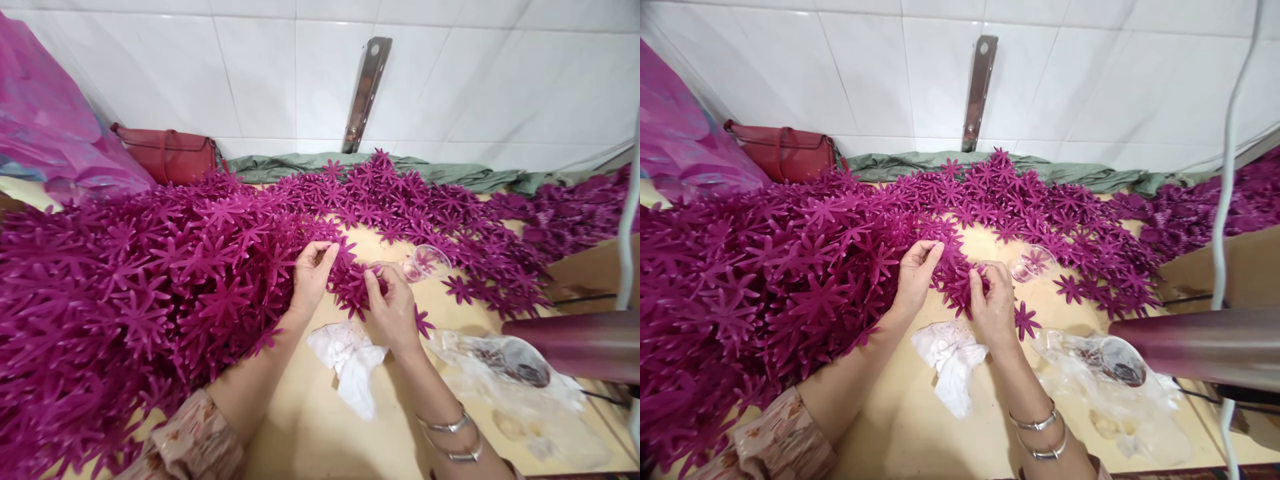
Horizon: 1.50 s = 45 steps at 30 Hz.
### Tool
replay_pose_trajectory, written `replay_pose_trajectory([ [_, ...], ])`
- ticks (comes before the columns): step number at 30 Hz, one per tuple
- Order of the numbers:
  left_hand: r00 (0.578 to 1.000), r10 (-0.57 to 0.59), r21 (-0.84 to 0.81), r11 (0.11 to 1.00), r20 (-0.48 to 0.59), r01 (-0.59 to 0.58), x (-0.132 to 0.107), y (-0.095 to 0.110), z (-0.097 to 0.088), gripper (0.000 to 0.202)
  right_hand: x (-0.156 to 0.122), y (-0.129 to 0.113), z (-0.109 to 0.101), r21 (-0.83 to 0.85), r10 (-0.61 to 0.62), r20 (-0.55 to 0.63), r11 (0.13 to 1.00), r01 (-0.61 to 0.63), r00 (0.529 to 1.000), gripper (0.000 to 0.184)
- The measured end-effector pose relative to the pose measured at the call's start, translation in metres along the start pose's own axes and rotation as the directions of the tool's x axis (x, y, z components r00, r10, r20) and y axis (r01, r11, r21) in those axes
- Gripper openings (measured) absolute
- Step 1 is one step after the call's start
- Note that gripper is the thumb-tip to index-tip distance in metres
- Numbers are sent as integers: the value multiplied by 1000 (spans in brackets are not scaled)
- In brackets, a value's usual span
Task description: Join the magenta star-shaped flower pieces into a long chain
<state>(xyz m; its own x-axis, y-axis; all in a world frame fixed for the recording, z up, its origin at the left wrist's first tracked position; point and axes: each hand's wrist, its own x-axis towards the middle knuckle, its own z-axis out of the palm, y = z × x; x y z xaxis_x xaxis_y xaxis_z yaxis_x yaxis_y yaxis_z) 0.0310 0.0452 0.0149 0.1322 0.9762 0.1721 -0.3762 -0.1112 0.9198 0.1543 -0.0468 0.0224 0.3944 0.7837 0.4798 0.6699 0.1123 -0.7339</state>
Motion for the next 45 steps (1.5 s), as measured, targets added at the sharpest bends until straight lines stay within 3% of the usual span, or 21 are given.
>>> replay_pose_trajectory([
  [5, 1000, -2, 7, 1000, 16, 2, -1, 0, 0, 31, -1, 5, -1, -163, -127, 26, 978, 130, 992, 14],
  [12, 991, -33, 28, 999, 126, 30, -6, -3, 3, 29, 1, -3, -5, -129, -181, -146, 978, 163, 973, 11],
  [14, 988, -15, 38, 999, 154, 10, -8, -3, 4, 26, 1, -6, -4, -114, -190, -156, 978, 173, 969, 5],
  [18, 977, 29, 132, 989, 213, -59, -13, -2, 5, 18, 0, -6, -2, -145, -220, -123, 969, 202, 968, 16],
  [24, 953, 65, 213, 968, 295, -132, -15, -1, 3, 16, -1, -4, 1, -169, -210, -131, 968, 187, 969, 6],
  [38, 960, -20, 138, 990, 278, -19, -13, -2, 6, 22, 0, -3, -3, 163, 83, -79, 984, -69, 993, 10],
  [41, 967, -31, 132, 991, 254, -3, -13, 0, 6, 24, 0, 1, -1, 279, 152, -34, 951, -136, 988, 13],
  [45, 959, -60, 128, 991, 276, 26, -13, 3, 5, 25, 0, 9, 1, 461, 282, 59, 843, -277, 958, 18],
])
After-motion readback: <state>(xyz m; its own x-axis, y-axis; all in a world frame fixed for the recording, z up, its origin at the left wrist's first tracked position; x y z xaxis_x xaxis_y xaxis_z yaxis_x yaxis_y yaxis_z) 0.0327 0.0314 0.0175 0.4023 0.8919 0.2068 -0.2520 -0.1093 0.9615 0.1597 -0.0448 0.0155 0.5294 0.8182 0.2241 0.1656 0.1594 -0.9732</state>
